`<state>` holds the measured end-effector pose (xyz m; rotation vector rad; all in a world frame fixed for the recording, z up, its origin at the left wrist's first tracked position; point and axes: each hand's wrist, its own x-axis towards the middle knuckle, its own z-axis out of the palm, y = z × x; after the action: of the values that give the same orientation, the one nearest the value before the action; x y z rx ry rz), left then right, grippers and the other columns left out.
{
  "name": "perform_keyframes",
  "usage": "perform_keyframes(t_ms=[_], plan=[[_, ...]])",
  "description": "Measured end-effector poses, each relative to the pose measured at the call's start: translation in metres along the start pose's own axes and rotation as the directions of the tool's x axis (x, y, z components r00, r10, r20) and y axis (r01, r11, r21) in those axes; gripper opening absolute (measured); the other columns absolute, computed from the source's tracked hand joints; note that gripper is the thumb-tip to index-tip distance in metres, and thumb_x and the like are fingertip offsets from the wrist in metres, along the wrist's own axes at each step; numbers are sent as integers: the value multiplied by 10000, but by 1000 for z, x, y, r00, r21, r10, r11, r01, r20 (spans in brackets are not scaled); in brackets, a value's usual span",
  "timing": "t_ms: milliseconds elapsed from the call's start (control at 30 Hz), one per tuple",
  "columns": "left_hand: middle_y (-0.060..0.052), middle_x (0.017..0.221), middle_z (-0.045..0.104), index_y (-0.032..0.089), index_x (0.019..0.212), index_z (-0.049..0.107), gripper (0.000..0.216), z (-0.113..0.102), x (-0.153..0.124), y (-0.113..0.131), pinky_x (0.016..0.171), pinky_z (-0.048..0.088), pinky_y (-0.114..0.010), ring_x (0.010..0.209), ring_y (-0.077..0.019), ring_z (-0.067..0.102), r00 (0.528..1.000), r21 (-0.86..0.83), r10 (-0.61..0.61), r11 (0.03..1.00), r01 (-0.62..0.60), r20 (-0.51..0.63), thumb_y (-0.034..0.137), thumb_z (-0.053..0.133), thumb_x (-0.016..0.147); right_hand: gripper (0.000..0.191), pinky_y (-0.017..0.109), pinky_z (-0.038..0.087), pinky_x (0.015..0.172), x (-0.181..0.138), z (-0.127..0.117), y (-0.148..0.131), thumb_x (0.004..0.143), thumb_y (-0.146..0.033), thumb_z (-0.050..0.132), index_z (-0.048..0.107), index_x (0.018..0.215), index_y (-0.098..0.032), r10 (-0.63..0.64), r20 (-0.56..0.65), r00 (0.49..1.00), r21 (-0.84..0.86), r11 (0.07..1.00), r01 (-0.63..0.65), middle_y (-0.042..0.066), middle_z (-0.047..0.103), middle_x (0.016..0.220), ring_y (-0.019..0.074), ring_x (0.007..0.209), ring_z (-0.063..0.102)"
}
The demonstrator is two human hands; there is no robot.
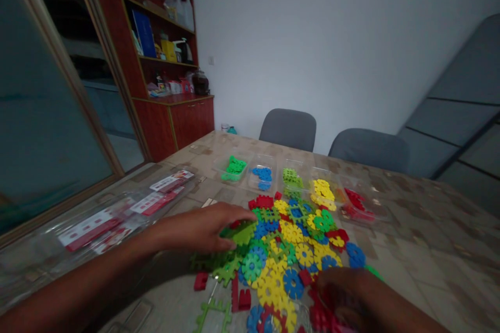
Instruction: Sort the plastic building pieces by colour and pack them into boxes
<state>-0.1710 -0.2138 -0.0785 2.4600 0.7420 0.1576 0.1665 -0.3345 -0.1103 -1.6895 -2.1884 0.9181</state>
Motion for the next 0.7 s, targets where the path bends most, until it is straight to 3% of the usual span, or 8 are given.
perform_keyframes(t_ms=[100, 200, 300, 433, 600, 700], plan=[[-58, 1392, 534, 274, 1411, 423, 649, -18, -9, -6, 995, 441, -340, 1187, -227, 550, 999, -43, -35, 998, 35, -7, 172, 673, 821, 294, 293, 519, 703, 4, -6, -3, 787, -197, 559, 715, 1031, -250, 10, 26, 1000, -64, 998, -8, 59, 763, 956, 240, 827, 690], [-32, 1350, 573, 277, 1364, 482, 663, -28, -15, -9, 1006, 428, -325, 1188, -221, 554, 994, 17, -98, 995, 97, 53, 88, 701, 768, 314, 324, 537, 767, 7, -12, -11, 828, -254, 555, 697, 1108, -261, 2, 60, 998, -92, 996, 3, 81, 749, 1075, 262, 921, 692], [-40, 1323, 599, 264, 1322, 531, 681, -24, -14, -12, 1021, 416, -355, 1198, -246, 551, 972, 117, -177, 980, 159, 155, 59, 751, 710, 351, 313, 536, 797, 8, -12, -29, 807, -201, 561, 687, 1128, -264, -51, 92, 994, -65, 996, 57, 68, 748, 1085, 242, 928, 696], [-34, 1264, 619, 286, 1296, 548, 708, -9, -5, -12, 992, 446, -364, 1148, -257, 583, 956, 168, -172, 977, 134, 239, 78, 795, 665, 376, 310, 518, 833, 17, -2, -46, 801, -144, 541, 685, 1129, -260, -74, 95, 993, -84, 993, 82, 62, 736, 1116, 229, 946, 688], [-65, 1196, 612, 245, 1184, 601, 564, 0, 1, -5, 890, 505, -363, 1050, -272, 621, 956, 254, -195, 957, 137, 221, 139, 798, 666, 409, 349, 485, 905, 36, 13, -41, 801, -221, 604, 662, 1203, -269, -21, 110, 994, -128, 991, 35, 64, 712, 1165, 255, 1033, 652], [-69, 1197, 624, 237, 1221, 584, 543, -2, 2, -4, 942, 474, -368, 1085, -258, 605, 976, 203, -167, 970, 137, 142, 162, 785, 722, 387, 345, 480, 895, 36, 15, -36, 852, -279, 571, 643, 1232, -273, -25, 87, 996, -103, 994, 34, 71, 701, 1180, 258, 1037, 645]])
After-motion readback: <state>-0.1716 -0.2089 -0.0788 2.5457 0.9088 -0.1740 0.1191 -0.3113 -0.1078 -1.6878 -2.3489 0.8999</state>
